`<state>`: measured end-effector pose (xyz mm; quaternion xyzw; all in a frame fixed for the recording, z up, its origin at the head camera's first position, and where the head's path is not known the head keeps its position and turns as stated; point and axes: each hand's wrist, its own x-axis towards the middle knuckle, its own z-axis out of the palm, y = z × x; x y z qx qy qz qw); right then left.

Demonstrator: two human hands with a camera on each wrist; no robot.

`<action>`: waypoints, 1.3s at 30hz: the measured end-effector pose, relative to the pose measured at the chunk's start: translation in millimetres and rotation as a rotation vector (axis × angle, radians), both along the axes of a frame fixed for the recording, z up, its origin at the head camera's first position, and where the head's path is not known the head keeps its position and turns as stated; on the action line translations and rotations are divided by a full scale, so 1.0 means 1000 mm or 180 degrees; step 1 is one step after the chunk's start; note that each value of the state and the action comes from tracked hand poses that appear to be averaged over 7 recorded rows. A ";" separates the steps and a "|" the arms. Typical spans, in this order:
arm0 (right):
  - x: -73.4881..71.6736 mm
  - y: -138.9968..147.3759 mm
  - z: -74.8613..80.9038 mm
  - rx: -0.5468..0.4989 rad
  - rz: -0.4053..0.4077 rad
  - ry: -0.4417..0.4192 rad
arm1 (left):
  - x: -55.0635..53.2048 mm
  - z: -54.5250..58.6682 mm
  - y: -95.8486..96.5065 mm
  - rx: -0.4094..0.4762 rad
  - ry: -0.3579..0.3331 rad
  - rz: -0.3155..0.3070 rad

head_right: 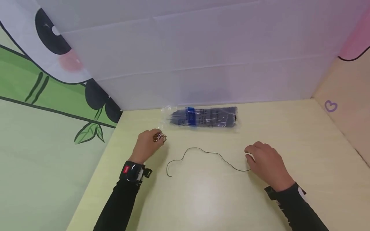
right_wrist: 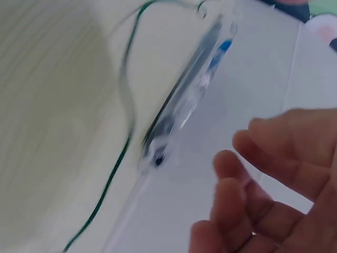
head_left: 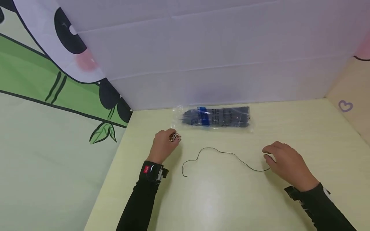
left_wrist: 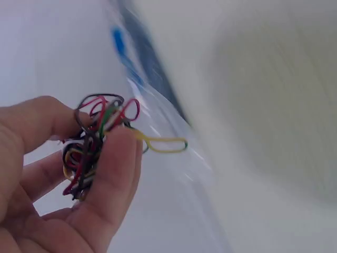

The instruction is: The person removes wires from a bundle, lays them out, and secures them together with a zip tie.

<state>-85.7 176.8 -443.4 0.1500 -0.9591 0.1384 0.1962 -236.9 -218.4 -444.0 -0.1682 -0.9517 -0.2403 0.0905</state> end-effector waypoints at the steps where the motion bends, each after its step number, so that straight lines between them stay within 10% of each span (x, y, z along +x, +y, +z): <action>1: -0.003 -0.007 0.002 -0.0025 0.0040 0.0064 | 0.006 0.004 0.010 0.0098 0.0030 -0.0108; 9: -0.033 -0.078 0.015 -0.0275 0.0509 0.0230 | 0.048 0.029 0.066 0.0285 0.0223 -0.0825; 18: -0.048 -0.113 0.011 -0.0371 0.0773 0.0761 | 0.065 0.026 0.085 0.0173 0.0571 -0.1228; 28: -0.050 -0.110 0.011 -0.0263 0.1130 0.0860 | 0.059 0.023 0.073 -0.0131 0.0854 -0.0804; 39: -0.054 -0.088 0.006 -0.0157 0.0935 0.0749 | 0.044 0.014 0.056 -0.0416 0.0830 -0.0665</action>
